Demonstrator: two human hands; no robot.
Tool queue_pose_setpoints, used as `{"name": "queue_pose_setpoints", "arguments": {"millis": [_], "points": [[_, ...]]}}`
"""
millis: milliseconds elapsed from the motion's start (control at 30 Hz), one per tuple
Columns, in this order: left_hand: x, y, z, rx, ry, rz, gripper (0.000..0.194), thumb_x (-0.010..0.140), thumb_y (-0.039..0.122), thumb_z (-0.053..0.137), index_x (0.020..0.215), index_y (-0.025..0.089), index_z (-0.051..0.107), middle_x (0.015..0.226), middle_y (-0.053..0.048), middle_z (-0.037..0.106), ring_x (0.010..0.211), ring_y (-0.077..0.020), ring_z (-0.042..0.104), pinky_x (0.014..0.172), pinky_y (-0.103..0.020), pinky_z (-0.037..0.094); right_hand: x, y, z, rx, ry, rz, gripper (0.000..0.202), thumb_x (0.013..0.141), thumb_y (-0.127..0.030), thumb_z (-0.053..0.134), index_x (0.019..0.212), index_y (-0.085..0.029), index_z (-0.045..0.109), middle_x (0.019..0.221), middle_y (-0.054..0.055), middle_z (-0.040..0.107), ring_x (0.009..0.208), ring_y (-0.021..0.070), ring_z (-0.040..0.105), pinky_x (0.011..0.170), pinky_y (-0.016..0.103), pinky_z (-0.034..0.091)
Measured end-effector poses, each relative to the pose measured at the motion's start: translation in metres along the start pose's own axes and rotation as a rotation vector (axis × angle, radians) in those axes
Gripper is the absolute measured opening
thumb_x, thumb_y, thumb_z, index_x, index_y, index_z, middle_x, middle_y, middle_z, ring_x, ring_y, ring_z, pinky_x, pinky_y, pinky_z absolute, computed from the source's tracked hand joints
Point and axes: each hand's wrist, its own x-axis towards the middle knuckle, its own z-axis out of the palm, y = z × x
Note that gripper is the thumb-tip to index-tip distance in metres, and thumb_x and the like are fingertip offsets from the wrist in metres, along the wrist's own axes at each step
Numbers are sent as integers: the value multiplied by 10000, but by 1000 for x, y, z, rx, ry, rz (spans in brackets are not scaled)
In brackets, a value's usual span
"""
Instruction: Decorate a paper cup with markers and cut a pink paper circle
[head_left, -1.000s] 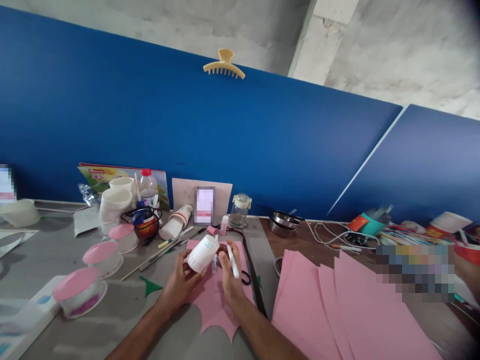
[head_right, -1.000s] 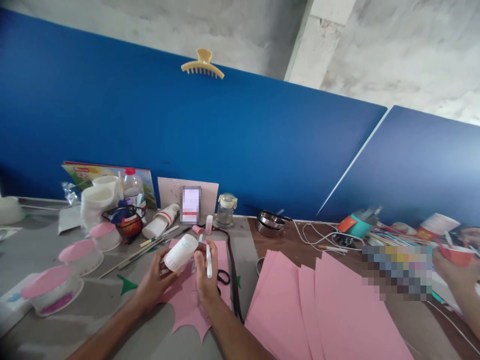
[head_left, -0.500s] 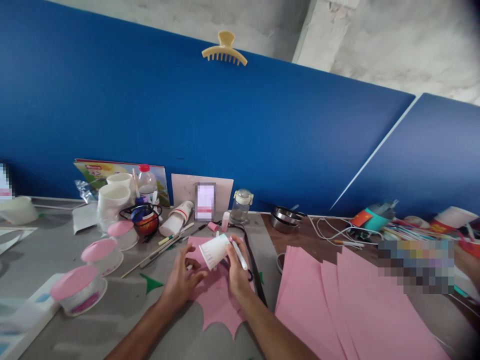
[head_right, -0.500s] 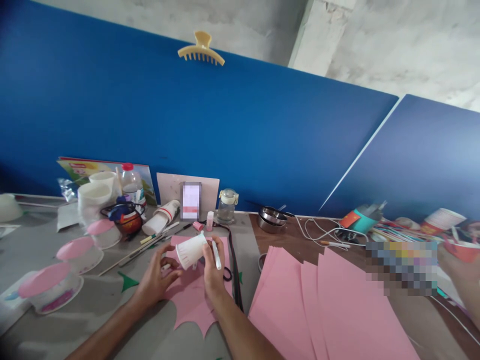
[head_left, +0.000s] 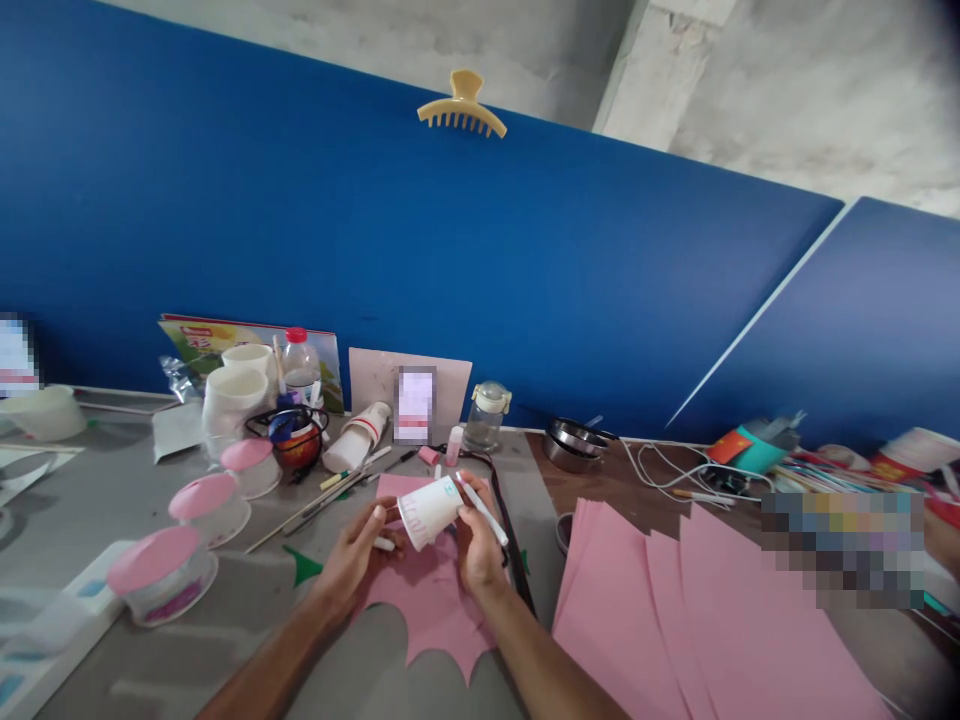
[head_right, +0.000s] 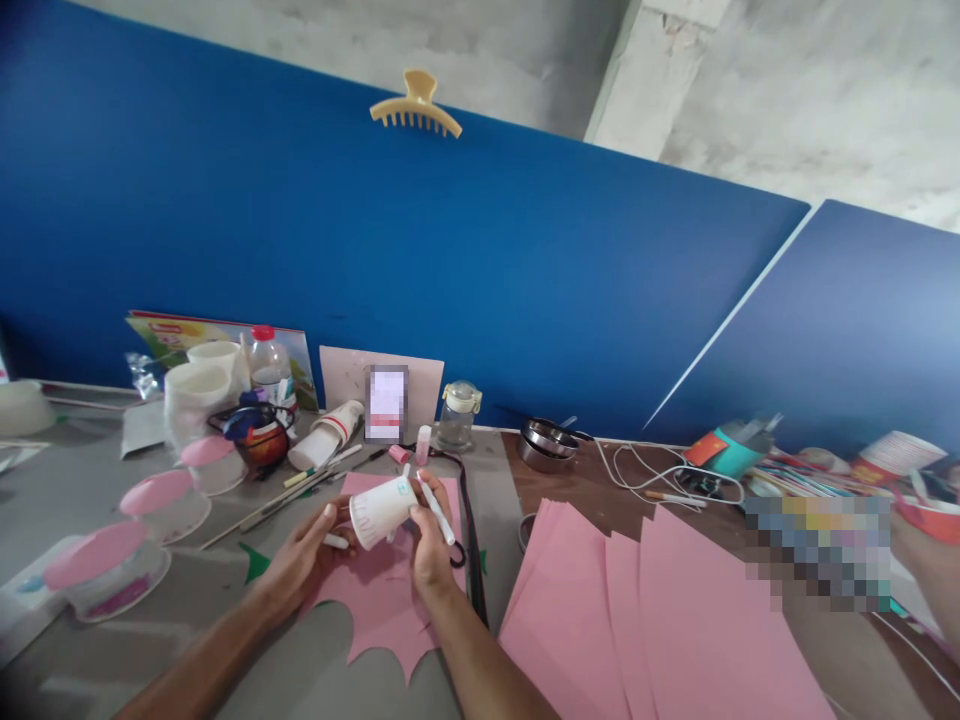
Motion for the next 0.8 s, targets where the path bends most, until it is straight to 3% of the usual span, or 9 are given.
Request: {"name": "queue_pose_setpoints", "arguments": {"millis": [200,367,533,667,800], "points": [[1,0,-1,104,15,35,514,645,561,769,925,140,678,698,-50,679,580,-169,607,542,-288,509,0,0,-4,-146,-38,-67,403,802,-280,566,1202,-236,591,1187,64,678,1085,252,641,911,412,516],[3,8,-6,445,169,253,439,675,577,684,840,170,683,724,-39,674,534,-148,533,500,-275,451,-6,-16,2,-509,-11,-312,348,880,-370,561,1194,-220,568,1184,96,626,1089,247,609,945,415,492],[10,9,-17,633,313,355,335,666,462,633,826,173,692,766,-63,697,686,-217,609,649,-332,488,-9,-20,8,-720,-91,-402,410,855,-371,611,1221,-204,529,1117,107,612,1008,250,617,906,418,507],[16,4,-23,671,311,382,311,643,408,602,818,169,696,819,-87,713,785,-255,637,727,-365,496,-11,-19,9,-746,-130,-424,446,856,-352,599,1259,-192,494,1149,126,596,1023,261,610,920,437,503],[18,0,-26,717,256,402,245,666,384,581,767,187,687,773,-67,711,756,-246,633,703,-352,491,-13,-21,10,-759,-214,-449,465,857,-316,585,1291,-191,474,1171,130,594,1035,259,611,919,427,508]]}}
